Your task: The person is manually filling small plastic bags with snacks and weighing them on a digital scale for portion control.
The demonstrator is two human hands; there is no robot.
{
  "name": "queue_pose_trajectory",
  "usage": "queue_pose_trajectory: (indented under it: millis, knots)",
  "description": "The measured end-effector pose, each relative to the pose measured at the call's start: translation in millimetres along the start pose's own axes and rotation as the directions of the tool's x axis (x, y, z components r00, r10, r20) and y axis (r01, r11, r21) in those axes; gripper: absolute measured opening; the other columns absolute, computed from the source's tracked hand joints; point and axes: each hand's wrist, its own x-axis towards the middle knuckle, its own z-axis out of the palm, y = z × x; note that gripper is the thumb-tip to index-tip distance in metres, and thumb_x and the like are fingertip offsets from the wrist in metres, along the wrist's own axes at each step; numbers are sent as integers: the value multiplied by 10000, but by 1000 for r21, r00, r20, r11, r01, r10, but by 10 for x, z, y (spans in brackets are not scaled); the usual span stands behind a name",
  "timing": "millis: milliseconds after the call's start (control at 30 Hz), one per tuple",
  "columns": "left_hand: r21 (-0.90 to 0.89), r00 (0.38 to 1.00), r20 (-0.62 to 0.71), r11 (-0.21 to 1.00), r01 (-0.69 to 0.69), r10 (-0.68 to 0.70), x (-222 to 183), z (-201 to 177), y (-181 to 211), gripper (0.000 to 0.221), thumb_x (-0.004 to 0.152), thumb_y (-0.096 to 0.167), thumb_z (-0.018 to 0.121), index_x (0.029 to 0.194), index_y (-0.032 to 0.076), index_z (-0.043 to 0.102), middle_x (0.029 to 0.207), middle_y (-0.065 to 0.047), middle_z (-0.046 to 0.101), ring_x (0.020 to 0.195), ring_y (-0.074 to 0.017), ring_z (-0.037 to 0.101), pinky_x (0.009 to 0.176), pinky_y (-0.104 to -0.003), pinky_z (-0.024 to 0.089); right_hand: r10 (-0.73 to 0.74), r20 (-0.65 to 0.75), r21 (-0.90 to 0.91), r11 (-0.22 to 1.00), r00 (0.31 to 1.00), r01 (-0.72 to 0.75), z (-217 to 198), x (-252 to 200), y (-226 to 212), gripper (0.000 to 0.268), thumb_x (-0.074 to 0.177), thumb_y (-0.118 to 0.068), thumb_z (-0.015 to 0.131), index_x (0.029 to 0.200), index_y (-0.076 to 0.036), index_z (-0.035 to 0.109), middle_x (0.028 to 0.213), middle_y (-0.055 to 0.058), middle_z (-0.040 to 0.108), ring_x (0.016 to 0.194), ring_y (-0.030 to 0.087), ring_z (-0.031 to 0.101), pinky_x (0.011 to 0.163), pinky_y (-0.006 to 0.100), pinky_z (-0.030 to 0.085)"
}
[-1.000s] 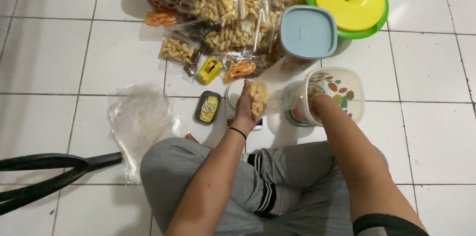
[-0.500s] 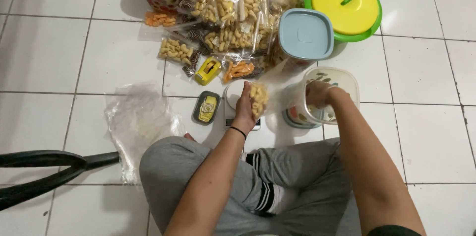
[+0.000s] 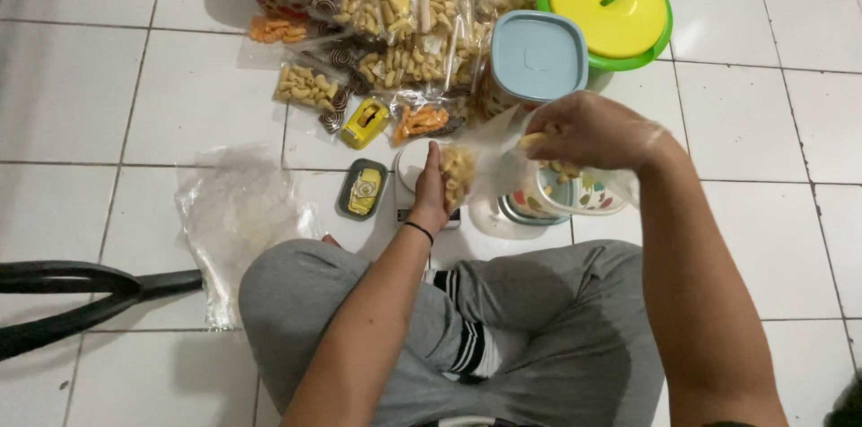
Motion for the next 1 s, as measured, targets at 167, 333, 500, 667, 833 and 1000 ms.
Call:
queue_pose_trajectory:
  millis: [167, 333, 500, 667, 833, 1000]
  knots:
    - [-32, 999, 44, 999, 27, -25, -118, 97, 47, 651, 880, 763, 610, 1053, 142, 703, 949, -100, 741, 735, -203, 726, 579, -308, 609, -58, -9, -136, 989, 998, 56, 336, 399, 72, 425, 871, -326, 811, 1259, -161, 760, 1064, 155, 762, 966, 339, 733, 828, 461, 563]
    - [-21, 997, 79, 1000, 13, -12, -701, 484, 410, 628, 850, 745, 650, 1078, 163, 706, 991, -108, 760, 822, -216, 752, 659, -320, 632, -226, -117, -123, 970, 967, 212, 473, 600, 118, 369, 857, -201, 828, 1216, -132, 776, 1137, 173, 751, 989, 359, 741, 814, 440, 600]
    - [70, 999, 34, 997, 14, -17, -567, 397, 353, 729, 899, 736, 593, 1302, 132, 661, 1184, -125, 723, 1002, -224, 725, 838, -342, 609, -327, -150, -33, 945, 933, 326, 428, 387, -22, 342, 894, -77, 754, 1236, -66, 752, 1225, 221, 719, 1097, 396, 713, 897, 477, 604]
    - [43, 999, -9, 998, -47, 48, -173, 167, 221, 602, 922, 689, 613, 1136, 136, 716, 924, -81, 739, 756, -196, 719, 671, -305, 611, -384, -147, 20, 920, 911, 391, 416, 337, 81, 424, 872, -293, 795, 1197, -26, 740, 1164, 231, 734, 1121, 442, 685, 905, 568, 568]
    - [-74, 990, -56, 988, -133, 129, -155, 68, 267, 574, 939, 671, 589, 1082, 124, 688, 785, -48, 694, 651, -137, 695, 572, -191, 573, -506, -389, -85, 852, 770, 517, 693, 383, 186, 312, 834, -296, 846, 1055, -87, 774, 1129, 187, 726, 1215, 428, 626, 992, 550, 514]
    - [-228, 975, 3, 950, -213, 220, 164, -35, 225, 725, 912, 735, 582, 1310, 133, 647, 1051, -165, 740, 919, -305, 748, 800, -389, 619, -155, -757, 308, 772, 635, 556, 1249, 553, 184, 1014, 766, -460, 947, 1453, 22, 376, 1327, 269, 524, 1295, 427, 529, 1126, 527, 439]
